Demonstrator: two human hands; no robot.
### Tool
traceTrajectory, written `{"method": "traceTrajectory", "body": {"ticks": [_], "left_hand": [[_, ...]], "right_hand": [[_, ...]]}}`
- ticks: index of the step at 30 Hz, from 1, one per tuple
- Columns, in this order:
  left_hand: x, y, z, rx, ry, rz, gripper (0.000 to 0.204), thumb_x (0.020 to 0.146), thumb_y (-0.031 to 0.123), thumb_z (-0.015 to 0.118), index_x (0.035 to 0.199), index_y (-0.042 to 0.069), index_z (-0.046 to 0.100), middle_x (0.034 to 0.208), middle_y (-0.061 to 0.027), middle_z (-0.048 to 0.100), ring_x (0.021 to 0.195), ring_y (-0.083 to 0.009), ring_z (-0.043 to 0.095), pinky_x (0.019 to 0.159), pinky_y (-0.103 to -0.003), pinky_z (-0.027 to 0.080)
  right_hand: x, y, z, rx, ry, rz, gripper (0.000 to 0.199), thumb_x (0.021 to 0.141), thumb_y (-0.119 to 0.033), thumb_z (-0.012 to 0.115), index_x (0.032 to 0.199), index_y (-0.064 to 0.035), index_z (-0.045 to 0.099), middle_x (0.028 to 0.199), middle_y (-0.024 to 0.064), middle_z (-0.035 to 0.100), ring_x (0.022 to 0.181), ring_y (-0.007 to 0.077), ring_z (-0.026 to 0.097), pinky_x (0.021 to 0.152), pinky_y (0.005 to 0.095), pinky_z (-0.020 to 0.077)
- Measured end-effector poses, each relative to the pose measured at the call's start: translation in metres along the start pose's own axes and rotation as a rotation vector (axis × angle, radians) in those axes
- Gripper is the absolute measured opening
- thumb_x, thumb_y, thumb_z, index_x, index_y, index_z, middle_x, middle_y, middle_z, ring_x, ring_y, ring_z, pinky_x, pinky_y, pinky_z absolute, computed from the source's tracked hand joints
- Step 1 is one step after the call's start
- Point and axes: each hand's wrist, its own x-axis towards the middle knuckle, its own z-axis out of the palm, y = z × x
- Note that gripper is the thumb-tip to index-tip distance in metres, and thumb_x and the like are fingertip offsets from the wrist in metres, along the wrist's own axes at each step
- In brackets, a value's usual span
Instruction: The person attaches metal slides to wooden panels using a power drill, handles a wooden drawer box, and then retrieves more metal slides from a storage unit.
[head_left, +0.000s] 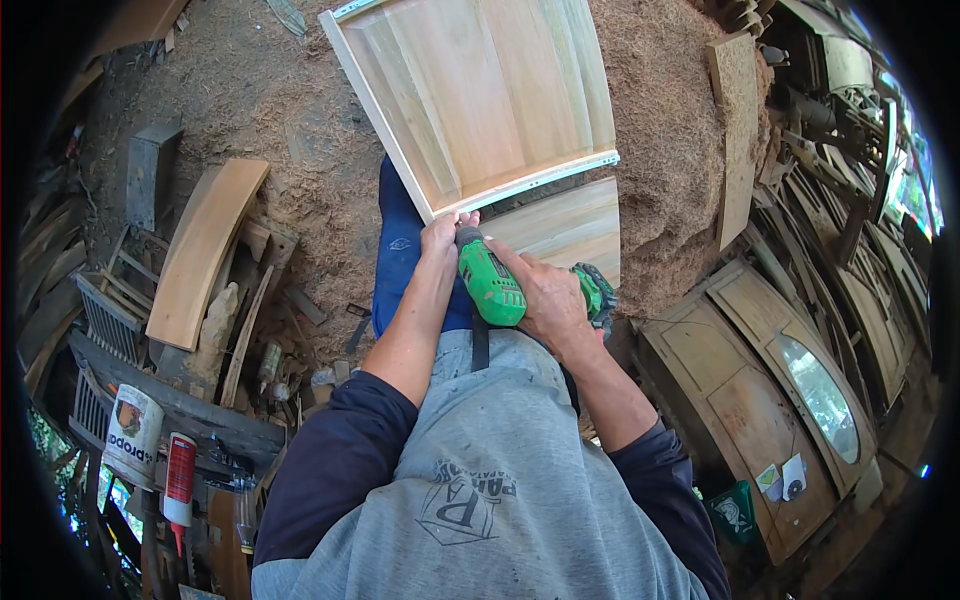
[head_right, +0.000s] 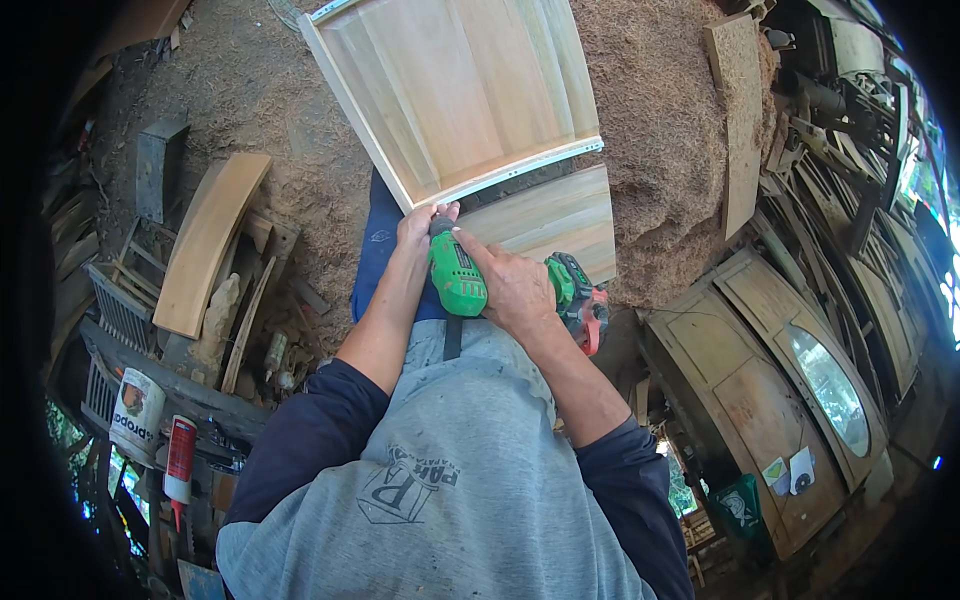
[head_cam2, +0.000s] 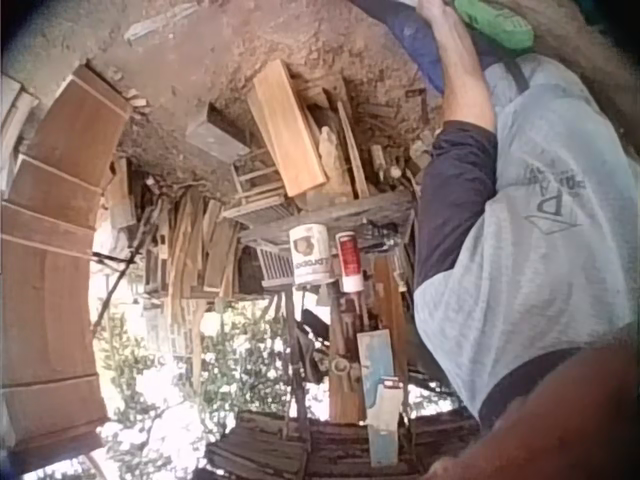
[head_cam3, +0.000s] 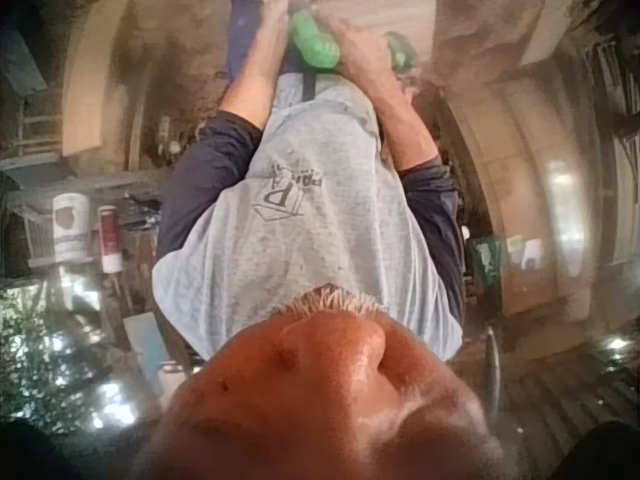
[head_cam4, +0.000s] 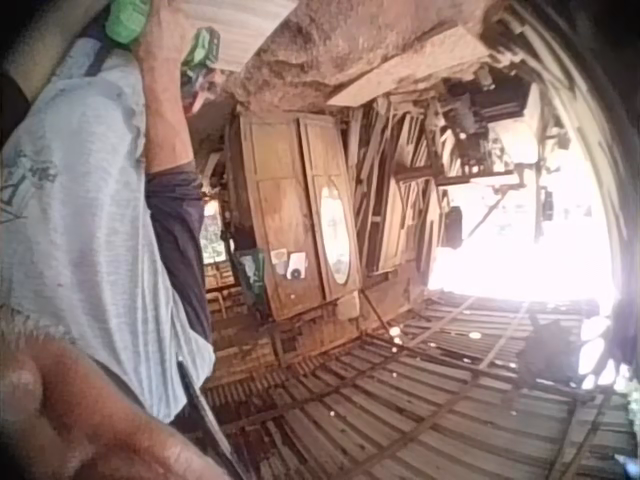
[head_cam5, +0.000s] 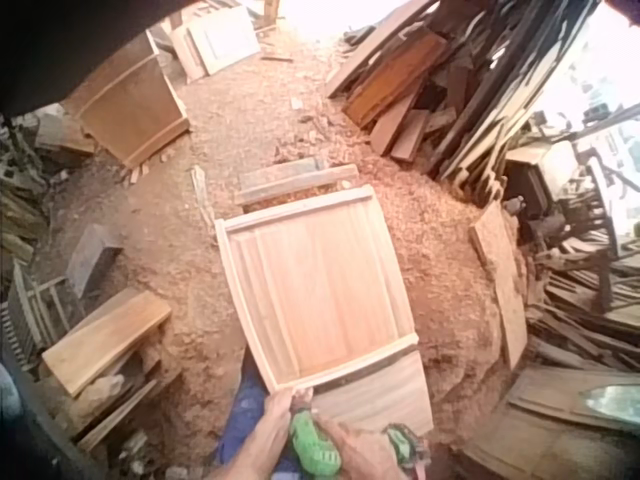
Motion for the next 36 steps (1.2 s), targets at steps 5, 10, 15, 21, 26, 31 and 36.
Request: {"method": "traceTrajectory", "body": {"ticks": [5,10,15,21,26,31,36], "left_hand": [[0.011,-0.001,-0.002,-0.038,0.004,-0.004,0.006,0.091,-0.008,0.049,0.089,-0.013,0.052,0.087,-0.0219,0.059,0.078,-0.0333,0.067,0.074,-0.042,0.064],[0.01,0.0,-0.001,0.033,-0.018,-0.008,0.01,0.089,-0.007,0.05,0.081,-0.011,0.055,0.084,-0.0207,0.06,0.078,-0.0337,0.068,0.067,-0.038,0.064],[0.003,0.002,0.001,0.032,0.029,-0.031,0.008,0.088,-0.008,0.05,0.085,-0.011,0.057,0.085,-0.0201,0.062,0.076,-0.0326,0.068,0.07,-0.039,0.063],[-0.017,0.007,-0.003,0.071,-0.067,-0.003,0.023,0.098,0.011,0.048,0.102,-0.011,0.055,0.093,-0.023,0.066,0.079,-0.0323,0.069,0.068,-0.04,0.062],[-0.033,0.007,-0.009,0.19,-0.133,-0.018,0.044,0.105,0.028,0.033,0.107,-0.009,0.056,0.088,-0.0207,0.068,0.079,-0.0292,0.069,0.068,-0.038,0.059],[-0.031,0.006,-0.02,-0.068,-0.237,-0.18,0.045,0.106,0.034,0.027,0.111,-0.005,0.048,0.097,-0.0223,0.063,0.084,-0.0341,0.066,0.069,-0.05,0.058],[-0.061,0.018,-0.001,-0.029,-0.284,-0.241,0.042,0.106,0.03,0.025,0.108,-0.006,0.047,0.096,-0.0236,0.063,0.087,-0.037,0.067,0.073,-0.049,0.06]], "right_hand": [[0.005,-0.002,-0.004,-0.061,-0.069,0.004,0.074,0.076,-0.027,0.073,0.143,-0.0254,0.041,0.094,0.0111,0.065,0.078,0.0333,0.069,0.065,0.0443,0.0551],[0.013,-0.009,-0.015,-0.127,-0.136,0.029,0.077,0.076,-0.029,0.074,0.144,-0.0278,0.04,0.095,0.0111,0.065,0.078,0.0348,0.068,0.065,0.0455,0.0548],[0.017,-0.012,-0.017,-0.132,-0.098,-0.001,0.069,0.076,-0.026,0.073,0.139,-0.0242,0.045,0.091,0.0105,0.065,0.076,0.0336,0.069,0.064,0.0467,0.0551],[0.013,-0.012,-0.004,-0.076,-0.039,0.01,0.075,0.075,-0.028,0.074,0.142,-0.0261,0.041,0.094,0.0113,0.065,0.077,0.0342,0.069,0.064,0.0468,0.055],[0.011,-0.009,-0.002,-0.091,-0.036,0.011,0.076,0.075,-0.029,0.075,0.143,-0.0269,0.041,0.094,0.0114,0.065,0.076,0.0339,0.069,0.063,0.0456,0.0553],[0.013,-0.013,-0.005,-0.088,-0.085,-0.009,0.075,0.076,-0.028,0.073,0.144,-0.0236,0.041,0.096,0.0131,0.066,0.079,0.0355,0.068,0.065,0.0462,0.054],[0.007,-0.018,0.007,-0.267,-0.059,0.009,0.075,0.077,-0.026,0.072,0.144,-0.0245,0.041,0.093,0.0099,0.064,0.076,0.0313,0.068,0.062,0.0434,0.055]]}}
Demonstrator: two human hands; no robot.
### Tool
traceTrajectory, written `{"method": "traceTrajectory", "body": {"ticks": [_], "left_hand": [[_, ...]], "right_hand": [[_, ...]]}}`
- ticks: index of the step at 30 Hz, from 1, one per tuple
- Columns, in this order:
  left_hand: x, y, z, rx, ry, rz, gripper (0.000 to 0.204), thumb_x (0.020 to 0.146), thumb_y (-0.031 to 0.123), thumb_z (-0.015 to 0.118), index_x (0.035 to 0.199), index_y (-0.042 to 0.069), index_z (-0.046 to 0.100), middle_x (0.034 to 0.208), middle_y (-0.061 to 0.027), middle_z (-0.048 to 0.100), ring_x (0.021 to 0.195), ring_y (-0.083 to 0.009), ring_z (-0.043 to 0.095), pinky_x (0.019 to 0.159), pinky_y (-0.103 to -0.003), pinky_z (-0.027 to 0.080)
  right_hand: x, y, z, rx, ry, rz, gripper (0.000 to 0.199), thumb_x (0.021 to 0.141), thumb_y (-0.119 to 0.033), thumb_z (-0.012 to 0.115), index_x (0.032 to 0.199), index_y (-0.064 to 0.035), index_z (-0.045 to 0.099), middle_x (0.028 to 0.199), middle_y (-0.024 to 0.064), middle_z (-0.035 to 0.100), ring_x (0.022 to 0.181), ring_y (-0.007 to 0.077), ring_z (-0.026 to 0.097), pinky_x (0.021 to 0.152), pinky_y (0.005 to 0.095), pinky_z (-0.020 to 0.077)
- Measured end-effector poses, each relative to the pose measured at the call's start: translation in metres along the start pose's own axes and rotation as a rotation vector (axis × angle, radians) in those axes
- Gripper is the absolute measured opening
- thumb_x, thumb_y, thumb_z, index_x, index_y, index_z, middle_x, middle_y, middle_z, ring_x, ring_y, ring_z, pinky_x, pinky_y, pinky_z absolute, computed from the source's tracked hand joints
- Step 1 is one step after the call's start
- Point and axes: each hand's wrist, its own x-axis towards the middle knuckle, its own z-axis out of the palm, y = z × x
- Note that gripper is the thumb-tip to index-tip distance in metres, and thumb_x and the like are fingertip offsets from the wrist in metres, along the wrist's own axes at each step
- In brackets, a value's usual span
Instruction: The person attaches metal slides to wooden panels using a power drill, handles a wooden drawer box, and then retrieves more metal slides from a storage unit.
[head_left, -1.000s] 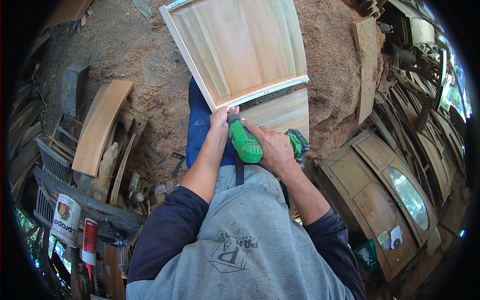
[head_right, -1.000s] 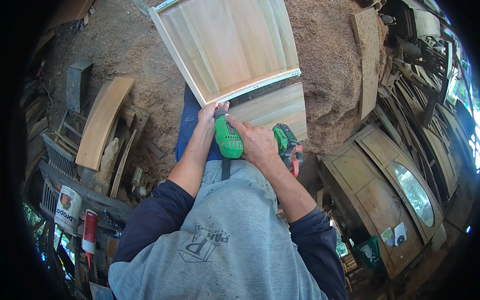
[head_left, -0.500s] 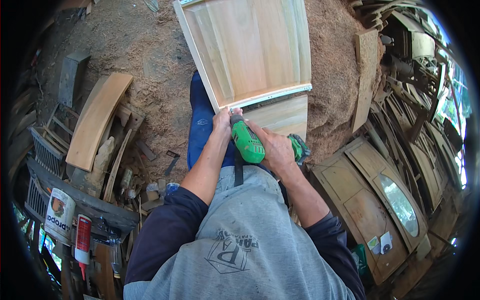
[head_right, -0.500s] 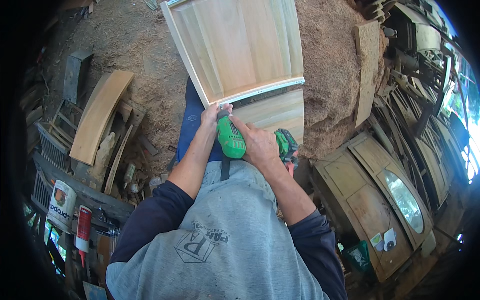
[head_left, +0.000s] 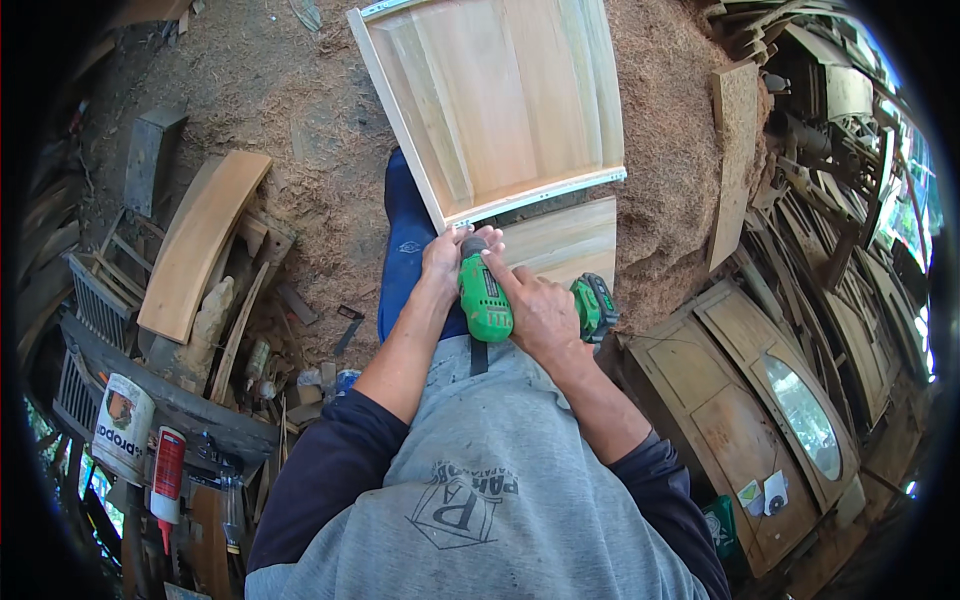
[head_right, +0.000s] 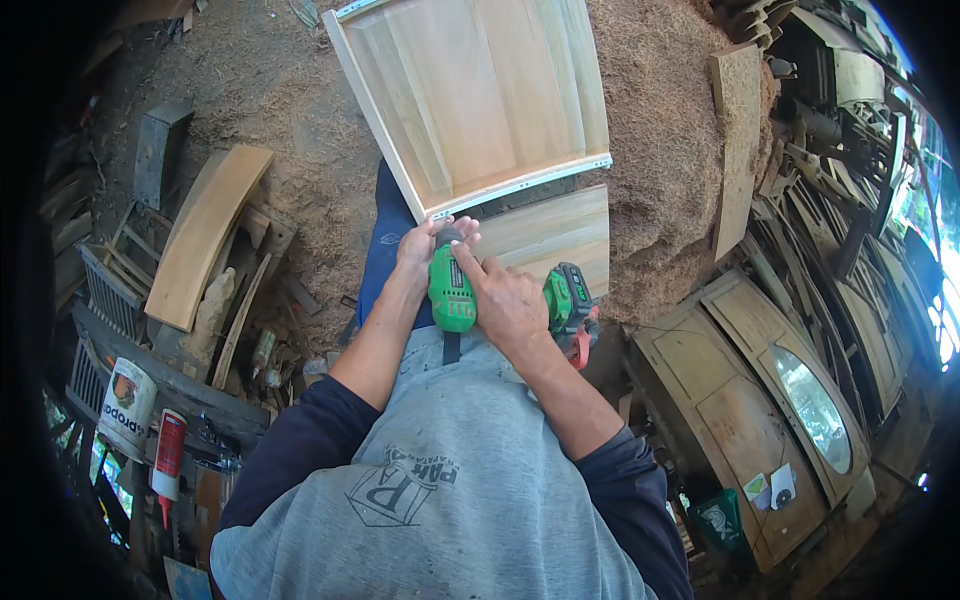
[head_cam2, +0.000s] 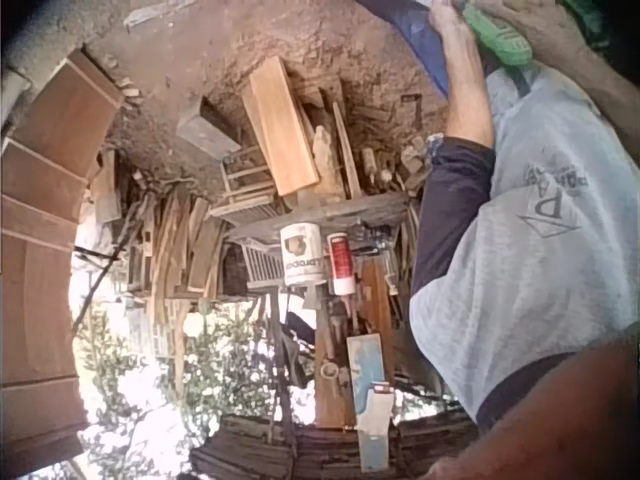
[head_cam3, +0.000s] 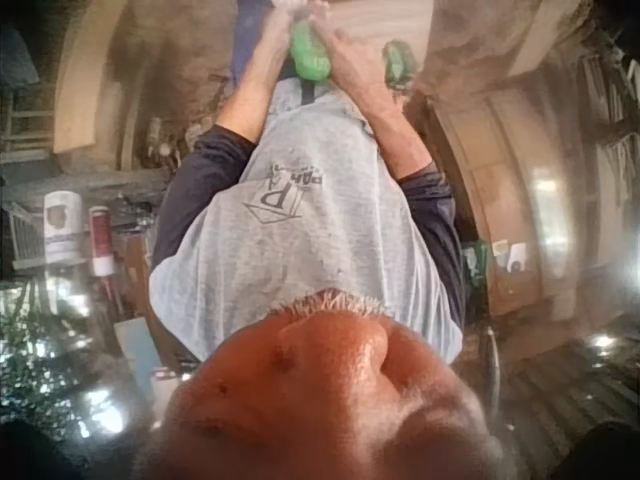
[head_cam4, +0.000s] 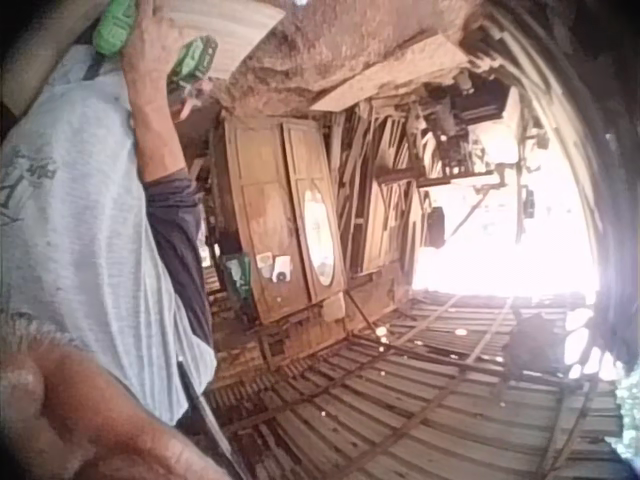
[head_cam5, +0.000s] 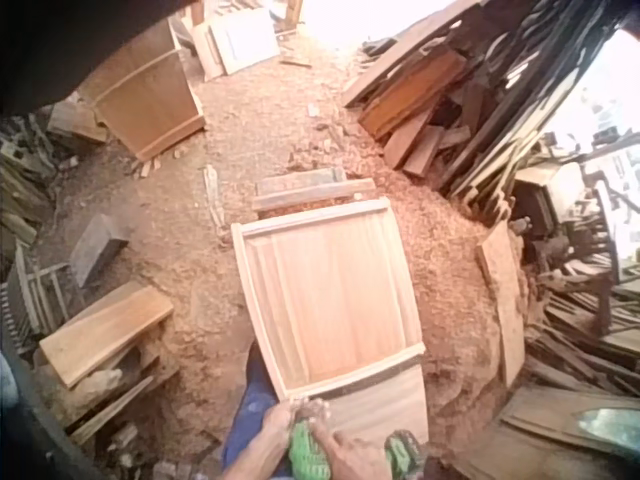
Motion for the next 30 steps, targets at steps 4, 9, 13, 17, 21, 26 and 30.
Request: {"method": "traceTrajectory", "body": {"ticks": [4,9,13,17,21,26,30], "left_hand": [[0.003,0.0,0.012,0.029,0.016,0.057,0.04,0.105,0.024,0.027,0.113,-0.01,0.046,0.099,-0.0243,0.064,0.083,-0.0358,0.068,0.072,-0.045,0.061],[0.008,-0.004,0.02,-0.008,-0.001,-0.003,0.031,0.104,0.018,0.029,0.101,-0.006,0.048,0.098,-0.0241,0.064,0.081,-0.0361,0.067,0.07,-0.047,0.061],[0.013,-0.008,0.028,-0.024,0.024,0.007,0.032,0.104,0.019,0.028,0.095,-0.002,0.049,0.092,-0.0228,0.064,0.08,-0.0355,0.067,0.07,-0.047,0.06],[0.021,-0.008,0.039,0.045,-0.039,-0.056,0.031,0.105,0.02,0.028,0.095,0.0,0.049,0.088,-0.0222,0.064,0.077,-0.0363,0.065,0.069,-0.048,0.059],[0.034,-0.01,0.045,0.069,-0.031,-0.079,0.038,0.106,0.024,0.026,0.101,-0.002,0.052,0.088,-0.0199,0.064,0.082,-0.034,0.066,0.075,-0.045,0.059],[0.056,-0.005,0.035,0.213,-0.024,-0.088,0.037,0.106,0.022,0.028,0.097,-0.001,0.055,0.082,-0.0167,0.064,0.078,-0.0308,0.066,0.072,-0.044,0.058],[0.062,-0.007,0.031,0.18,-0.043,-0.104,0.036,0.104,0.02,0.032,0.09,-0.001,0.058,0.078,-0.0165,0.064,0.076,-0.0295,0.066,0.069,-0.043,0.058]], "right_hand": [[0.003,0.009,-0.013,0.012,-0.021,0.014,0.074,0.076,-0.027,0.072,0.143,-0.0251,0.041,0.092,0.0093,0.064,0.076,0.0307,0.069,0.062,0.0432,0.0552],[0.007,0.018,-0.021,0.059,-0.002,-0.001,0.075,0.074,-0.026,0.074,0.142,-0.0261,0.042,0.091,0.0092,0.064,0.076,0.0312,0.069,0.063,0.0434,0.0553],[0.011,0.024,-0.034,0.025,-0.06,0.022,0.075,0.074,-0.027,0.074,0.142,-0.0264,0.042,0.092,0.0093,0.064,0.077,0.0317,0.069,0.064,0.0435,0.0552],[0.011,0.03,-0.042,0.028,-0.051,0.027,0.069,0.077,-0.023,0.069,0.141,-0.0255,0.044,0.091,0.01,0.065,0.075,0.0315,0.069,0.062,0.0435,0.0553],[0.013,0.046,-0.045,0.07,-0.017,0.02,0.062,0.081,-0.02,0.065,0.14,-0.0244,0.045,0.09,0.0101,0.065,0.073,0.0319,0.07,0.061,0.0438,0.0554],[0.013,0.047,-0.044,0.117,-0.074,0.056,0.083,0.073,-0.025,0.075,0.147,-0.0274,0.037,0.099,0.0109,0.065,0.078,0.0343,0.069,0.065,0.0447,0.0553],[0.008,0.05,-0.035,0.186,0.022,0.067,0.072,0.078,-0.028,0.071,0.143,-0.0276,0.042,0.092,0.0118,0.065,0.075,0.0343,0.069,0.063,0.0452,0.0554]]}}
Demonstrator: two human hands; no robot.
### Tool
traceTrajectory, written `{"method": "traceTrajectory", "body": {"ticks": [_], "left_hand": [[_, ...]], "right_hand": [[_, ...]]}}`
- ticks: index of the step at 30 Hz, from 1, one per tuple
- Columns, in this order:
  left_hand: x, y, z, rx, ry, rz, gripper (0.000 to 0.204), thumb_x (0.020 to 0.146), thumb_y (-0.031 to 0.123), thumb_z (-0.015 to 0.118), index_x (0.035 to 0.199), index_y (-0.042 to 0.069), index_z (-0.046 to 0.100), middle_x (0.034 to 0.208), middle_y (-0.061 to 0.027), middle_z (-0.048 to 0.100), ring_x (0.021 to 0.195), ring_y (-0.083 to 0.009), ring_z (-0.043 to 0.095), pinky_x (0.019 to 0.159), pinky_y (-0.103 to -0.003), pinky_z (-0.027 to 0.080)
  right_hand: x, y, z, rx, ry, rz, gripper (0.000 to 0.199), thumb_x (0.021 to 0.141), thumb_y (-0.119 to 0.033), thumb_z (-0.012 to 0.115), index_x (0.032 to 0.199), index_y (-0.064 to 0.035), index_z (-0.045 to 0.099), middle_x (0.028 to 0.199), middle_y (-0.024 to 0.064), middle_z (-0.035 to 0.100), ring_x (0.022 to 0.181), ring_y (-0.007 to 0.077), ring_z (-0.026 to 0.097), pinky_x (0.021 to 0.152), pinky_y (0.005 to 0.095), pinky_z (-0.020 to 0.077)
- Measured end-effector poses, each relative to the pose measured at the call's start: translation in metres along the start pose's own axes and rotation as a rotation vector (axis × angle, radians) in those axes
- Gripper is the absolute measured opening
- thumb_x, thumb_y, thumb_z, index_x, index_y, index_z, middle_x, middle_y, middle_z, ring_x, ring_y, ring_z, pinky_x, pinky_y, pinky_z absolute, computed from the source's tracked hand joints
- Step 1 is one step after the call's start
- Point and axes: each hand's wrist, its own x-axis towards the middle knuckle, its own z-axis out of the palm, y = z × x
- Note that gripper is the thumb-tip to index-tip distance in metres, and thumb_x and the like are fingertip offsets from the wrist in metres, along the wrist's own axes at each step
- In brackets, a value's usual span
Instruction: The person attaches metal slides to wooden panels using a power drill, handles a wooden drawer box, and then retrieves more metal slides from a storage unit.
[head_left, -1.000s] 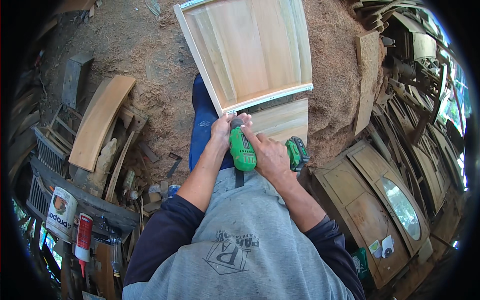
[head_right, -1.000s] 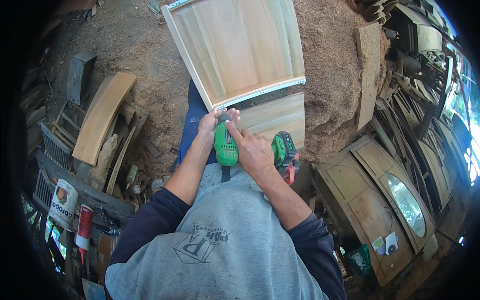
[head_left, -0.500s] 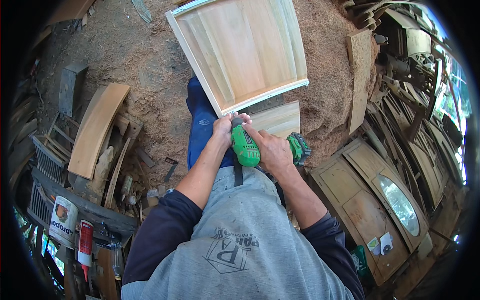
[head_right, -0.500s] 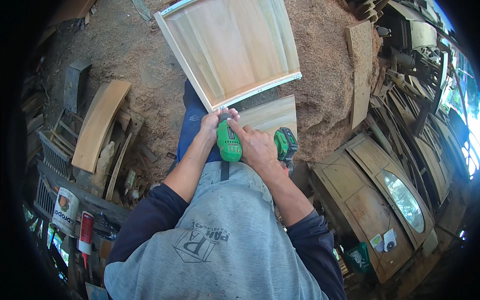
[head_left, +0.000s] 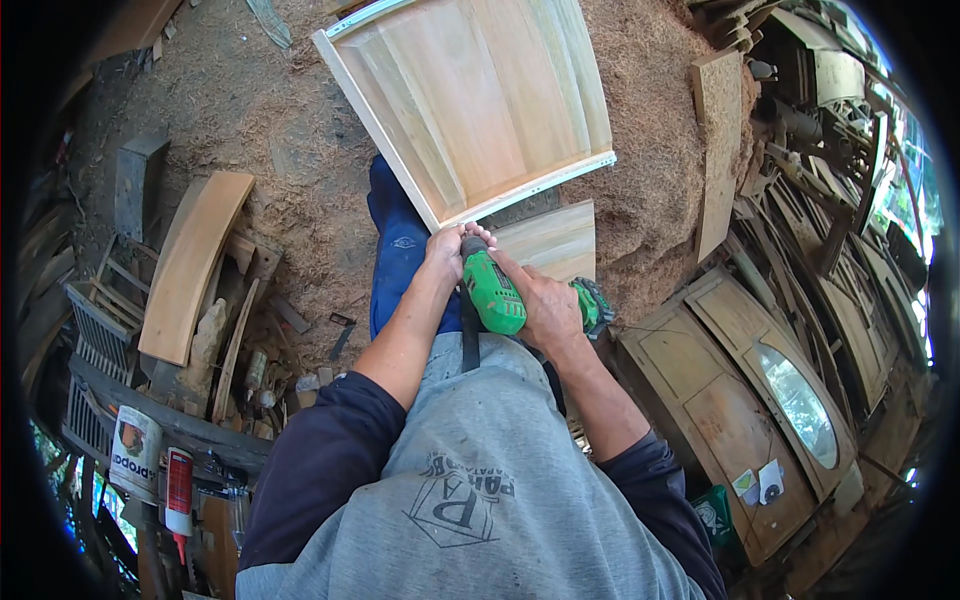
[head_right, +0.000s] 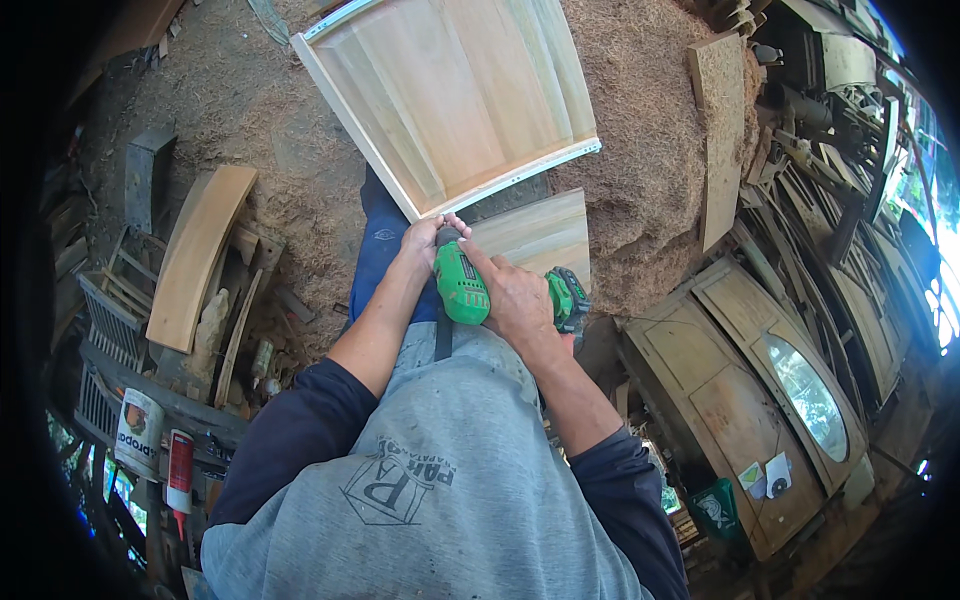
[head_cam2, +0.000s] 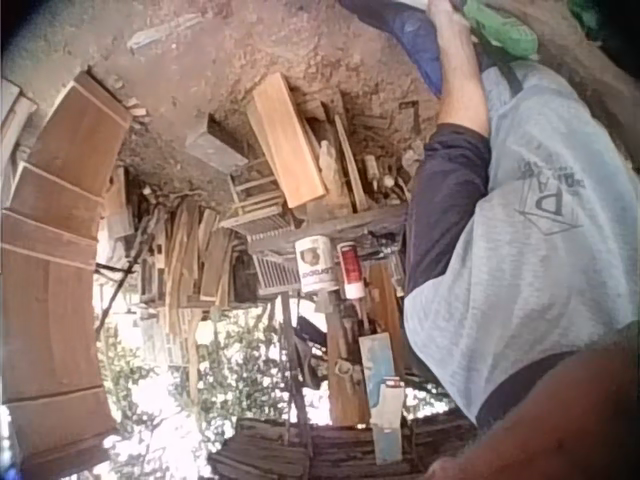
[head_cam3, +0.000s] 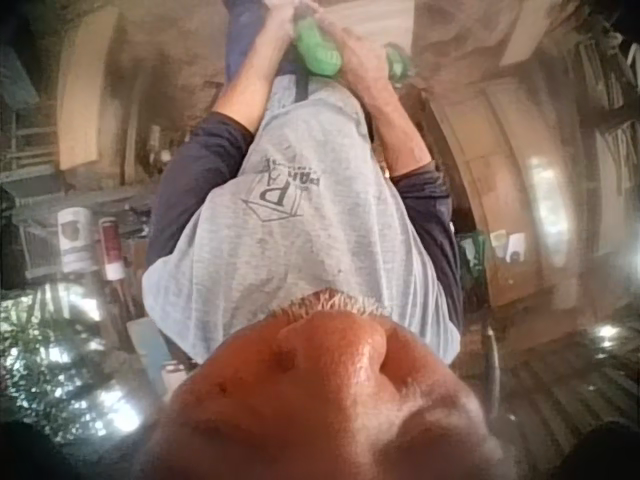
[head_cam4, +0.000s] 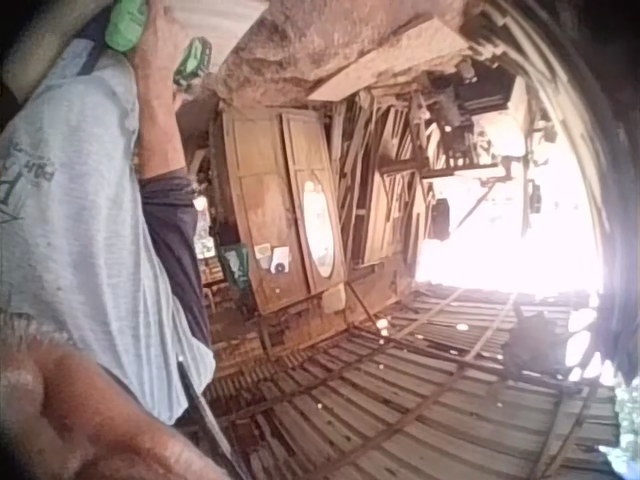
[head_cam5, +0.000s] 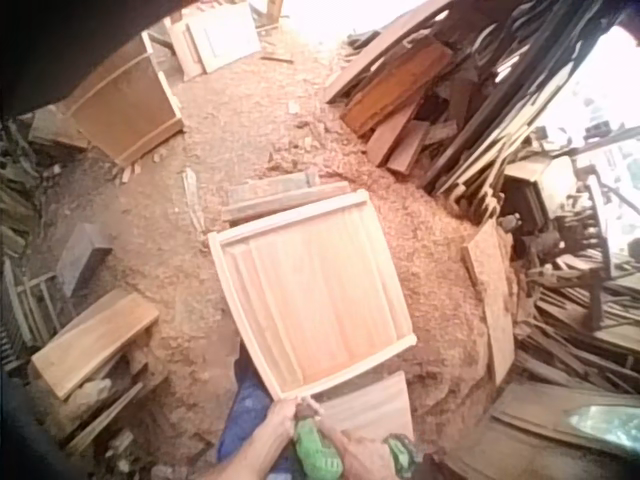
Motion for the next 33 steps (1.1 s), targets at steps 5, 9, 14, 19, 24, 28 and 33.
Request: {"method": "traceTrajectory", "body": {"ticks": [5,9,14,19,24,28,33], "left_hand": [[0.005,0.002,0.004,0.016,0.075,0.003,0.03,0.099,0.015,0.036,0.085,-0.002,0.056,0.077,-0.0184,0.063,0.072,-0.032,0.065,0.066,-0.044,0.058],[0.009,0.005,0.0,0.074,0.118,0.018,0.032,0.098,0.015,0.039,0.085,-0.004,0.061,0.078,-0.0188,0.066,0.074,-0.0297,0.067,0.068,-0.043,0.058],[0.003,0.002,0.007,0.058,0.132,0.013,0.03,0.097,0.014,0.039,0.084,-0.003,0.06,0.078,-0.0187,0.065,0.074,-0.0304,0.067,0.068,-0.044,0.058],[0.007,0.003,0.004,0.035,0.109,0.033,0.031,0.098,0.013,0.037,0.083,-0.003,0.059,0.077,-0.0192,0.065,0.074,-0.0325,0.067,0.069,-0.044,0.058],[0.007,0.005,0.006,-0.005,0.133,0.063,0.028,0.097,0.012,0.035,0.083,-0.003,0.055,0.075,-0.0201,0.063,0.071,-0.0339,0.066,0.064,-0.044,0.057],[-0.001,0.003,0.014,-0.064,0.169,0.051,0.026,0.095,0.01,0.034,0.083,-0.004,0.052,0.072,-0.0202,0.06,0.066,-0.0354,0.064,0.059,-0.044,0.057],[-0.004,0.004,0.018,-0.12,0.171,0.062,0.028,0.095,0.011,0.031,0.087,-0.007,0.053,0.072,-0.021,0.06,0.067,-0.0356,0.064,0.057,-0.043,0.056]], "right_hand": [[0.004,0.007,-0.003,0.023,-0.013,-0.009,0.073,0.078,-0.028,0.071,0.144,-0.0282,0.04,0.091,0.012,0.065,0.075,0.0345,0.069,0.063,0.0452,0.0551],[0.008,0.004,-0.01,0.0,-0.037,-0.033,0.072,0.078,-0.027,0.071,0.143,-0.0291,0.041,0.09,0.0118,0.065,0.074,0.034,0.069,0.062,0.0451,0.0549],[0.009,0.012,-0.004,-0.031,-0.092,-0.016,0.081,0.073,-0.022,0.075,0.144,-0.0287,0.038,0.097,0.0109,0.066,0.081,0.0342,0.068,0.067,0.0452,0.0543],[0.012,0.008,-0.011,-0.07,-0.101,-0.018,0.077,0.074,-0.025,0.075,0.142,-0.028,0.04,0.094,0.0103,0.066,0.08,0.0334,0.069,0.065,0.0454,0.0546],[0.015,0.011,-0.007,-0.099,-0.111,-0.045,0.077,0.073,-0.026,0.075,0.142,-0.0282,0.041,0.094,0.0098,0.066,0.078,0.033,0.069,0.065,0.0456,0.0551],[0.018,0.01,-0.013,-0.099,-0.112,-0.051,0.076,0.073,-0.025,0.075,0.141,-0.0283,0.041,0.094,0.0093,0.066,0.078,0.0327,0.069,0.065,0.0458,0.0552],[0.021,0.012,-0.01,-0.146,-0.14,-0.056,0.077,0.073,-0.026,0.076,0.141,-0.0286,0.042,0.093,0.0089,0.065,0.078,0.0323,0.069,0.064,0.0456,0.0555]]}}
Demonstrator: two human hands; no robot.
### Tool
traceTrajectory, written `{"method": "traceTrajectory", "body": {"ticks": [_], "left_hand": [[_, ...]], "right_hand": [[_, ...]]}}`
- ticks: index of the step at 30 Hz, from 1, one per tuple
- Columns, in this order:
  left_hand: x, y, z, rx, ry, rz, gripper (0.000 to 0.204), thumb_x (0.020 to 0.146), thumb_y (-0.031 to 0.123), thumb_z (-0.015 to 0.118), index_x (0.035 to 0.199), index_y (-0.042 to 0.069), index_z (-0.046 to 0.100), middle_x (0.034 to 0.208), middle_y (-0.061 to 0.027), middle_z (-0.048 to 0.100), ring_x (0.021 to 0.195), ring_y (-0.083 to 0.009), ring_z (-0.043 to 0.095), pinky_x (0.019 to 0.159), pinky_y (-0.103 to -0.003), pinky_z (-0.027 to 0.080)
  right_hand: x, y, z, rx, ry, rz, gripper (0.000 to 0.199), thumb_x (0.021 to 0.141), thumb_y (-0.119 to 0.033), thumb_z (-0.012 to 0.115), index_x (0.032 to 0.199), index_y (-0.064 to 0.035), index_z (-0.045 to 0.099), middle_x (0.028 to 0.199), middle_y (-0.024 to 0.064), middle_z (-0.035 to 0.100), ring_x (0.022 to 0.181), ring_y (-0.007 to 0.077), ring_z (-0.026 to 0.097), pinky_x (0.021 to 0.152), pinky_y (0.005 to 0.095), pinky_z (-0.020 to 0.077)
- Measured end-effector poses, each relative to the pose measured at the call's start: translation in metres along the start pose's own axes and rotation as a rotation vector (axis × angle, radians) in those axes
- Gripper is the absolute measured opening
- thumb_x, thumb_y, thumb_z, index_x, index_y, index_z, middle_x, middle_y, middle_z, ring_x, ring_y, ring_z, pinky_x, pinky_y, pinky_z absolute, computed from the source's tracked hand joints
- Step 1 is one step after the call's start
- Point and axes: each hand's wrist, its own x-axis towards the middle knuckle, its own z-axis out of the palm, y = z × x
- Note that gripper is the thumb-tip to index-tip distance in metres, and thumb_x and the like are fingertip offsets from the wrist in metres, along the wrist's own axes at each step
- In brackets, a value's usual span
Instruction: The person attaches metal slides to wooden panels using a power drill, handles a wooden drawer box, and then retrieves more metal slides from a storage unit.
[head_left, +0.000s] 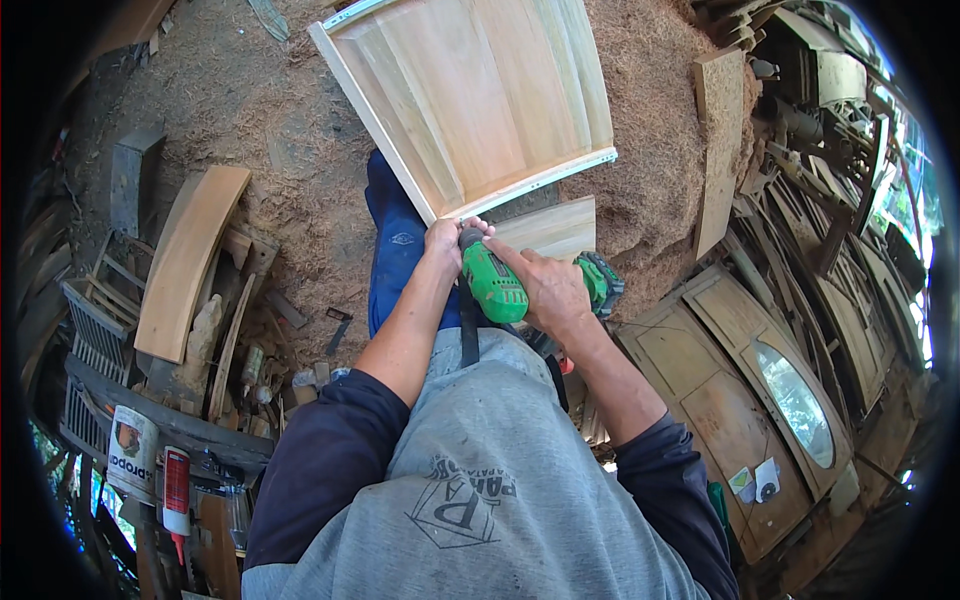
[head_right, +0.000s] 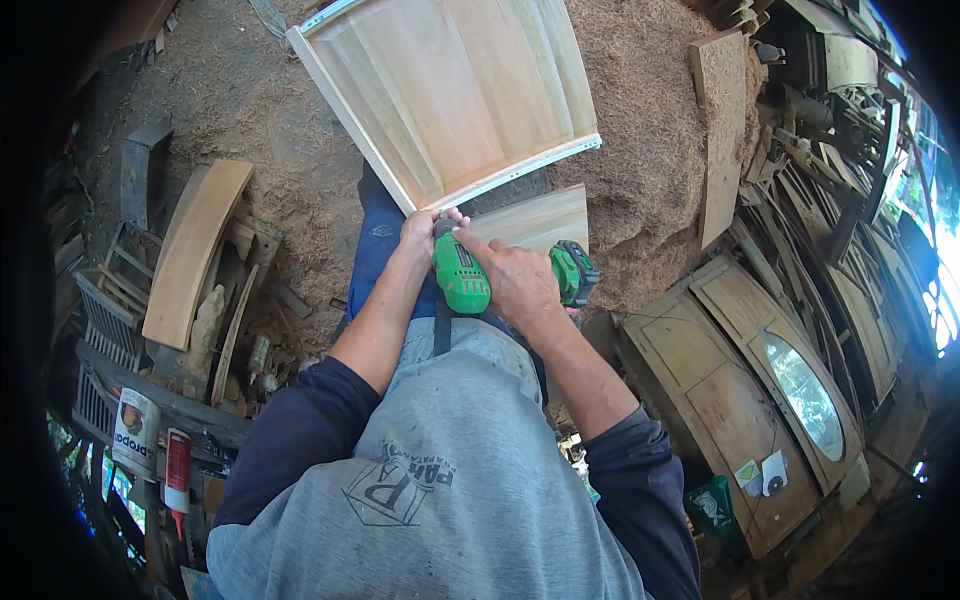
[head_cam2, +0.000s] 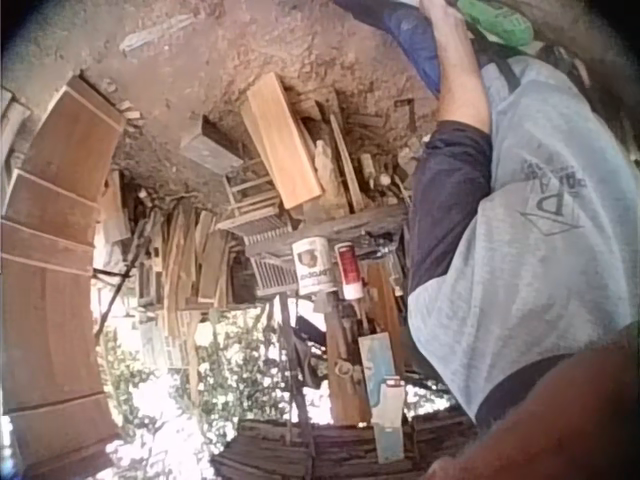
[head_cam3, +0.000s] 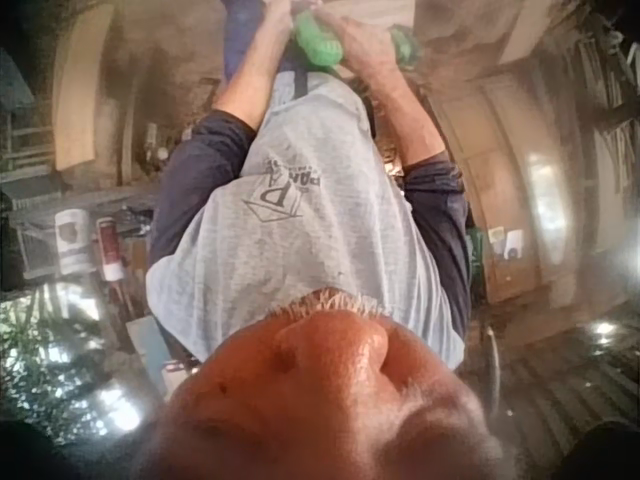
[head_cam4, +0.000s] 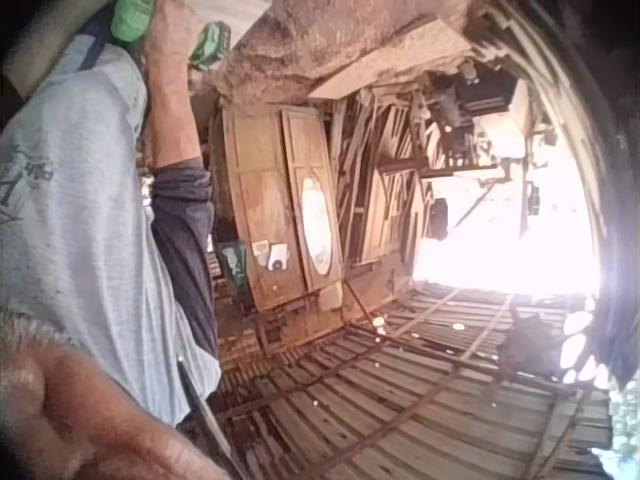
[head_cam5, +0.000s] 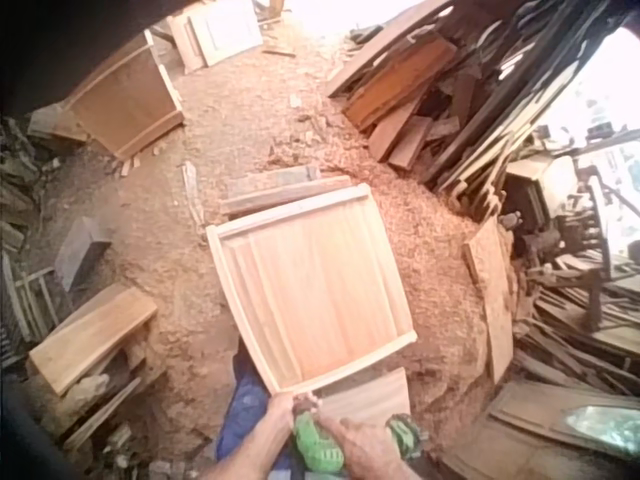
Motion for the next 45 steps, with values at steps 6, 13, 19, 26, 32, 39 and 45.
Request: {"method": "traceTrajectory", "body": {"ticks": [6,13,19,26,32,39,45], "left_hand": [[-0.002,0.003,0.002,0.028,-0.038,0.023,0.028,0.091,0.006,0.031,0.095,-0.012,0.052,0.074,-0.023,0.062,0.065,-0.0345,0.064,0.054,-0.04,0.056],[0.005,0.002,-0.01,0.046,-0.112,-0.038,0.038,0.098,0.014,0.023,0.106,-0.013,0.048,0.086,-0.0231,0.063,0.08,-0.0368,0.066,0.069,-0.046,0.06],[0.008,-0.001,-0.007,-0.05,-0.037,-0.068,0.04,0.097,0.014,0.023,0.113,-0.017,0.044,0.092,-0.0262,0.061,0.083,-0.0382,0.065,0.077,-0.05,0.061],[0.009,-0.001,-0.004,-0.092,-0.018,-0.053,0.04,0.097,0.012,0.024,0.113,-0.018,0.043,0.094,-0.0272,0.061,0.086,-0.039,0.066,0.08,-0.052,0.06],[0.011,0.0,-0.008,-0.128,-0.041,-0.086,0.04,0.099,0.013,0.025,0.111,-0.02,0.043,0.094,-0.0283,0.059,0.087,-0.0388,0.065,0.082,-0.054,0.06],[0.011,0.0,-0.005,-0.14,-0.031,-0.074,0.038,0.098,0.011,0.025,0.109,-0.02,0.044,0.095,-0.0287,0.059,0.09,-0.0399,0.065,0.083,-0.054,0.06],[0.009,-0.007,-0.007,-0.071,0.006,-0.037,0.035,0.096,0.01,0.027,0.106,-0.019,0.045,0.096,-0.0289,0.059,0.091,-0.0416,0.065,0.082,-0.055,0.059]], "right_hand": [[0.001,-0.001,-0.01,0.038,0.058,-0.047,0.058,0.08,-0.019,0.066,0.135,-0.0252,0.048,0.085,0.011,0.066,0.073,0.0323,0.069,0.062,0.0456,0.0553],[0.002,-0.003,-0.009,0.03,0.055,-0.054,0.058,0.081,-0.019,0.066,0.135,-0.0249,0.048,0.086,0.0109,0.066,0.074,0.031,0.069,0.063,0.0446,0.0555],[0.007,0.003,-0.001,-0.006,0.023,-0.036,0.072,0.075,-0.029,0.074,0.14,-0.0295,0.043,0.091,0.0081,0.066,0.077,0.0316,0.069,0.065,0.0462,0.0556],[0.011,0.003,-0.005,-0.007,0.004,-0.041,0.07,0.076,-0.031,0.074,0.139,-0.0291,0.044,0.09,0.0092,0.066,0.076,0.032,0.069,0.064,0.0456,0.0553],[0.013,0.002,-0.006,-0.001,0.006,-0.048,0.07,0.076,-0.033,0.074,0.139,-0.0295,0.045,0.089,0.0097,0.066,0.075,0.0324,0.069,0.064,0.0458,0.0551],[0.016,0.004,-0.006,-0.028,0.002,-0.059,0.071,0.076,-0.034,0.074,0.14,-0.03,0.044,0.089,0.0094,0.066,0.076,0.0323,0.069,0.065,0.0455,0.0548],[0.018,0.003,-0.012,-0.007,-0.035,-0.044,0.066,0.079,-0.03,0.071,0.139,-0.0313,0.045,0.09,0.0084,0.065,0.078,0.0308,0.069,0.067,0.0454,0.0544]]}}
